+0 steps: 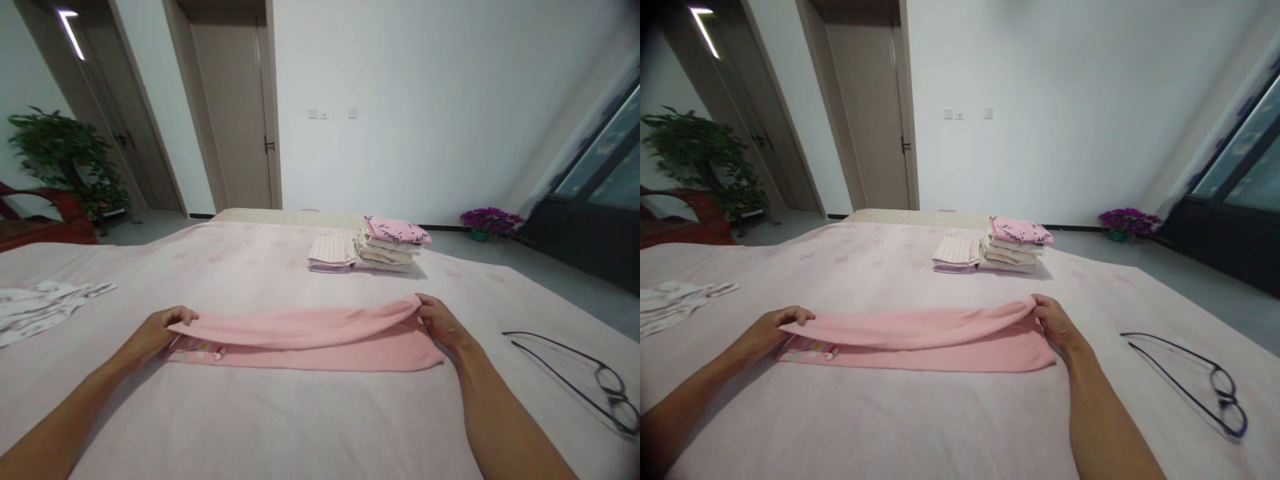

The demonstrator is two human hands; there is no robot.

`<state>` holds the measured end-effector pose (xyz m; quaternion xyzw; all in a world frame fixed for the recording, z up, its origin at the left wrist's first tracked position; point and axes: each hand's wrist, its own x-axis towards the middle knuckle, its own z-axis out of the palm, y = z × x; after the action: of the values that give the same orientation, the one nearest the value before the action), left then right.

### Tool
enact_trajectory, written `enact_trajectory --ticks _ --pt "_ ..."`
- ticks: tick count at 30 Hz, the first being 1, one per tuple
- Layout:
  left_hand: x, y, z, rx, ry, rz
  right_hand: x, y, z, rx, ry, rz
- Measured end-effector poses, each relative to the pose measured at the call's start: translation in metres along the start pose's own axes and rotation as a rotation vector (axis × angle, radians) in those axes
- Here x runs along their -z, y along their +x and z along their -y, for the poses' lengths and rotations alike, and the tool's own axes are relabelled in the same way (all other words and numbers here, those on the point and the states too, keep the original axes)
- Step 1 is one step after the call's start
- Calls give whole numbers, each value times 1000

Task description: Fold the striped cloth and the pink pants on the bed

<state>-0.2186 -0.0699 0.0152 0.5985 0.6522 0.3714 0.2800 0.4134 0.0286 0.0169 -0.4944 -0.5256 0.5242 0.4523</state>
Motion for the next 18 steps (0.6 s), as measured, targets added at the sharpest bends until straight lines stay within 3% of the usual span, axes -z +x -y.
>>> enact_trajectory --ticks 5,9,13,16,18 --pt "0 1 -3 -90 106 -85 10 -8 8 -27 -69 47" --pt "8 -4 7 -187 229 10 18 -14 11 -60 -33 150" --pt "11 -7 22 -185 299 93 28 -16 5 -42 30 222" --pt "11 -5 26 -155 354 56 34 -16 -1 37 57 244" --pt "9 -4 25 -103 386 -11 34 -15 -2 27 56 173"
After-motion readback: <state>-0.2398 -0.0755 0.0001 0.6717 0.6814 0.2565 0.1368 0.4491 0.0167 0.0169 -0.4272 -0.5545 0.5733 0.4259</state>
